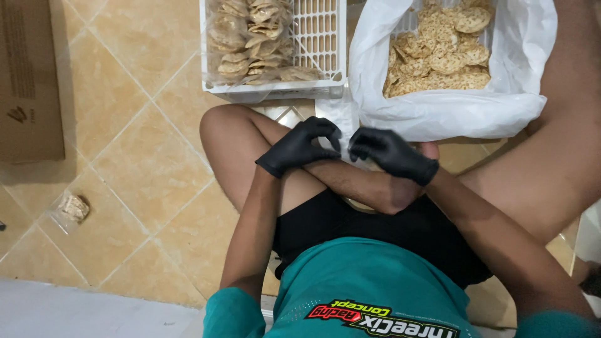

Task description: The person sits on the floor and packs round, flat snacks from a large white bag into small clear plastic bags. They place the filled bags into a white plastic crate. The person wears black gloves and handles the snacks by hand.

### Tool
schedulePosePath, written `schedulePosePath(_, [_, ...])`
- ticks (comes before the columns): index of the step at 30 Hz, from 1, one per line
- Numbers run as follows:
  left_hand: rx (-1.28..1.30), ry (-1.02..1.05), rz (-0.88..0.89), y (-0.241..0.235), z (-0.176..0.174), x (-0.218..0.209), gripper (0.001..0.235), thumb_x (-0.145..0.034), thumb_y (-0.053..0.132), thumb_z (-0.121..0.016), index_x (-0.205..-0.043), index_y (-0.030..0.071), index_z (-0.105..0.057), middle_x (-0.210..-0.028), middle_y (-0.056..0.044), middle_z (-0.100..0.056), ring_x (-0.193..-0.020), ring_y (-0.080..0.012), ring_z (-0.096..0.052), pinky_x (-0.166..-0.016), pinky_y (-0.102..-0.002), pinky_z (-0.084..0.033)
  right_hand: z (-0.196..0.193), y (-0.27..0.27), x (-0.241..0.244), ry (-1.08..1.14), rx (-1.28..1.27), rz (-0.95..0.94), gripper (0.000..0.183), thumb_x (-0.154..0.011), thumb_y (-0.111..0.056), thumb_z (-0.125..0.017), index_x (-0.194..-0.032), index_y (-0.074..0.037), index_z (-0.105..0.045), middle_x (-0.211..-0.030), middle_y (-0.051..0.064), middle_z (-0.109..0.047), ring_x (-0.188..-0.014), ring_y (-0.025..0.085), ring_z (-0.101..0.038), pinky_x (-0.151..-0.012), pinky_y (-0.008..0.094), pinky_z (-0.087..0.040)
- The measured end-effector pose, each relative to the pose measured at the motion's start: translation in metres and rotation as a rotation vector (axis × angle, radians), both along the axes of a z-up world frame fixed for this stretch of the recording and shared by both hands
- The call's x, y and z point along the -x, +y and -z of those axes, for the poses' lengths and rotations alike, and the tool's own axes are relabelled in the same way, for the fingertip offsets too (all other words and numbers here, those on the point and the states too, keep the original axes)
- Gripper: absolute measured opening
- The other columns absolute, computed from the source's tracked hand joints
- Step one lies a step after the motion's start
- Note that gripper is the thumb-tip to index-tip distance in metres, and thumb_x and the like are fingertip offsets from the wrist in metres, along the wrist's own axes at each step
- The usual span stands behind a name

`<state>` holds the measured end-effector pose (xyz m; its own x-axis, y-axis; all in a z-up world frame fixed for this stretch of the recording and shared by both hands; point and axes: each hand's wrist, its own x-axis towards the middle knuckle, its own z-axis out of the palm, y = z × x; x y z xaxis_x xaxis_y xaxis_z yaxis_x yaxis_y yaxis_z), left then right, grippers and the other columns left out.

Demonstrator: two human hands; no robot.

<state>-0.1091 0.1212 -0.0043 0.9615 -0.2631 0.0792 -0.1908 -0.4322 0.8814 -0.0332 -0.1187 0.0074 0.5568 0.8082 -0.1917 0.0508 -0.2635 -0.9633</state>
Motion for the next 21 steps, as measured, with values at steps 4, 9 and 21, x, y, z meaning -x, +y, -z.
schedulePosePath(4, [0.18,0.097,-0.152,-0.002,0.012,-0.006,0.038,-0.085,0.028,-0.087,-0.111,0.006,-0.071,-0.103,-0.014,-0.072,-0.104,-0.031,-0.068,-0.099,-0.048,-0.051,-0.009,0.0,-0.02,0.068,-0.066,0.126,0.007,-0.102,-0.011,-0.068,-0.108,-0.01,-0.071,-0.082,0.008,-0.076,-0.075,0.013,-0.066,-0.079,0.028,-0.055])
schedulePosePath(9, [0.334,0.118,-0.305,-0.017,-0.017,-0.016,0.015,-0.089,0.021,-0.082,-0.103,0.022,-0.077,-0.076,0.003,-0.076,-0.079,-0.0097,-0.072,-0.089,-0.025,-0.053,-0.026,0.006,-0.031,0.095,-0.041,0.187,0.024,-0.091,-0.008,-0.08,-0.114,-0.008,-0.073,-0.094,0.009,-0.077,-0.083,0.012,-0.068,-0.083,0.032,-0.06])
schedulePosePath(21, [0.195,0.098,-0.333,-0.027,-0.045,-0.022,0.013,-0.084,0.018,-0.084,-0.095,0.019,-0.079,-0.076,-0.001,-0.078,-0.064,-0.0131,-0.062,-0.068,-0.025,-0.049,0.01,-0.013,-0.044,-0.066,0.015,0.268,0.012,-0.097,-0.016,-0.077,-0.086,-0.012,-0.074,-0.075,0.003,-0.074,-0.073,0.011,-0.063,-0.082,0.032,-0.054])
